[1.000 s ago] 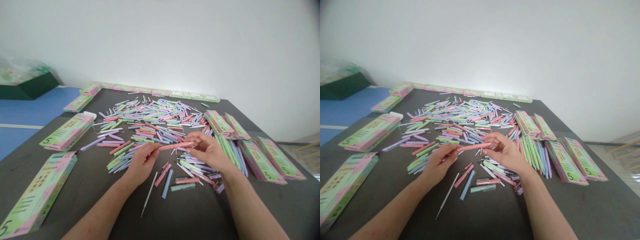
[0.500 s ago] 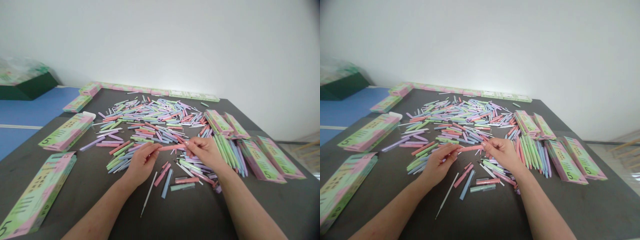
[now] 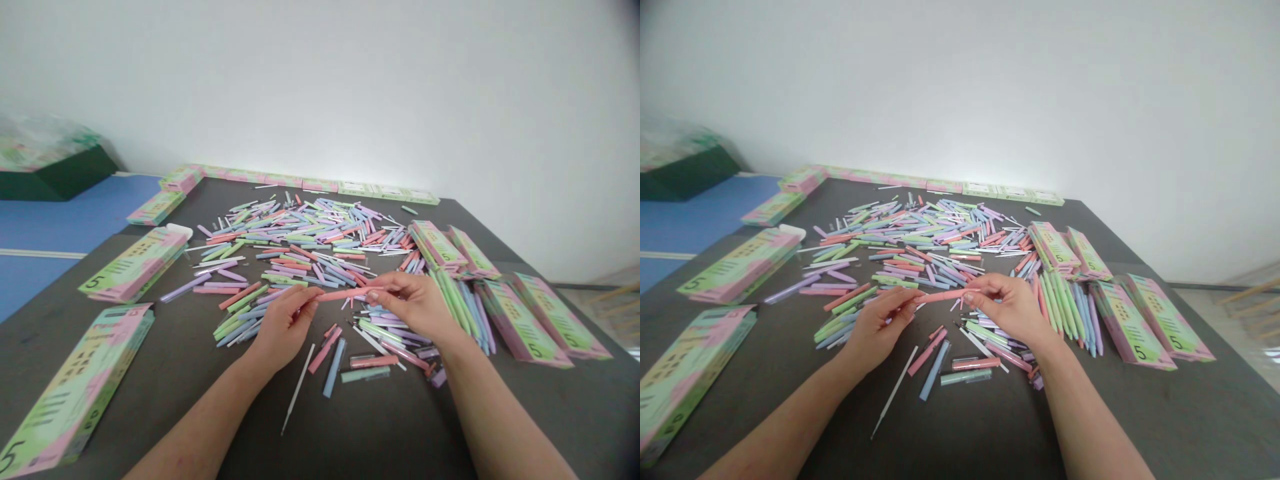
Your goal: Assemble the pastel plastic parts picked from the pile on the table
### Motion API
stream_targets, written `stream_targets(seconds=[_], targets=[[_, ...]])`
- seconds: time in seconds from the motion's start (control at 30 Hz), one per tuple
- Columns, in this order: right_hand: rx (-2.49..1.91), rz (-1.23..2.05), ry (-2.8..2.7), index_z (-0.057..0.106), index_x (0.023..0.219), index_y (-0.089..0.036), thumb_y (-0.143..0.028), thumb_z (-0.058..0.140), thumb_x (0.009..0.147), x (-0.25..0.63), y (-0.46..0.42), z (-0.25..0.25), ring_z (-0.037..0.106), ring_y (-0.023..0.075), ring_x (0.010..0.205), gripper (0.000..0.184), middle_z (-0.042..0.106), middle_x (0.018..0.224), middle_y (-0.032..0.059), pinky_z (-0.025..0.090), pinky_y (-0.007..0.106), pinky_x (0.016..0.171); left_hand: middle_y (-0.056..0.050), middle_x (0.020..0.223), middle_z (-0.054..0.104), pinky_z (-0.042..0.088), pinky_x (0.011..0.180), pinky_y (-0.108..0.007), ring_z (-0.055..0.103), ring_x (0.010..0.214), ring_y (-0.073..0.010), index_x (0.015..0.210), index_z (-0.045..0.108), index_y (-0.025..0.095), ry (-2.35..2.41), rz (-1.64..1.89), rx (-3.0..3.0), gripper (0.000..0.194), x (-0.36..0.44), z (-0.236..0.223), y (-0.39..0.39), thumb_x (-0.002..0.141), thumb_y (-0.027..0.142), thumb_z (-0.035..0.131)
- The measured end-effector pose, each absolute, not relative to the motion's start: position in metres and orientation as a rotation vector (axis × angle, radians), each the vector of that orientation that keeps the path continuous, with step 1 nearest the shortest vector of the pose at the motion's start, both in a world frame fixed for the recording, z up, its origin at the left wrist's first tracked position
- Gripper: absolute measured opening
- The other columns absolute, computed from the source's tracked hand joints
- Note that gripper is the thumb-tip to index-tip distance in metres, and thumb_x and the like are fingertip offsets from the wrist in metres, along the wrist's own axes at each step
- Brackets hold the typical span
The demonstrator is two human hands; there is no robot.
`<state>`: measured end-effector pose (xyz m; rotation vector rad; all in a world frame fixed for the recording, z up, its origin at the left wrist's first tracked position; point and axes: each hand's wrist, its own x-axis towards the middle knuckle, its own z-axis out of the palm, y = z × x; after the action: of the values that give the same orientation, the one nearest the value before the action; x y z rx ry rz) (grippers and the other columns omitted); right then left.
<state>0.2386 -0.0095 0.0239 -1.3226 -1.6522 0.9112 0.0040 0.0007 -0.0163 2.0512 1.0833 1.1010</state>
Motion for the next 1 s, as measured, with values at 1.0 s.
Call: stream_targets(seconds=[1.0], targets=[[-1.356, 0.840, -1.799, 0.063, 0.068, -0.014, -0.042, 0.056, 0.086, 0.2363, -0.0094, 0.0197, 0.043, 0.0086, 0.048, 0.034, 0.056, 0.054, -0.0001, 0.030, 0.022, 0.045, -0.006, 0.090, 0.066, 0.047, 0.075, -0.026, 0.060, 0.083, -0.0162, 0.101, 0.065, 0.018, 1.115, 1.129, 2.100, 0.022, 0.0035, -0.0184, -0.0003, 0.088, 0.014, 0.048]])
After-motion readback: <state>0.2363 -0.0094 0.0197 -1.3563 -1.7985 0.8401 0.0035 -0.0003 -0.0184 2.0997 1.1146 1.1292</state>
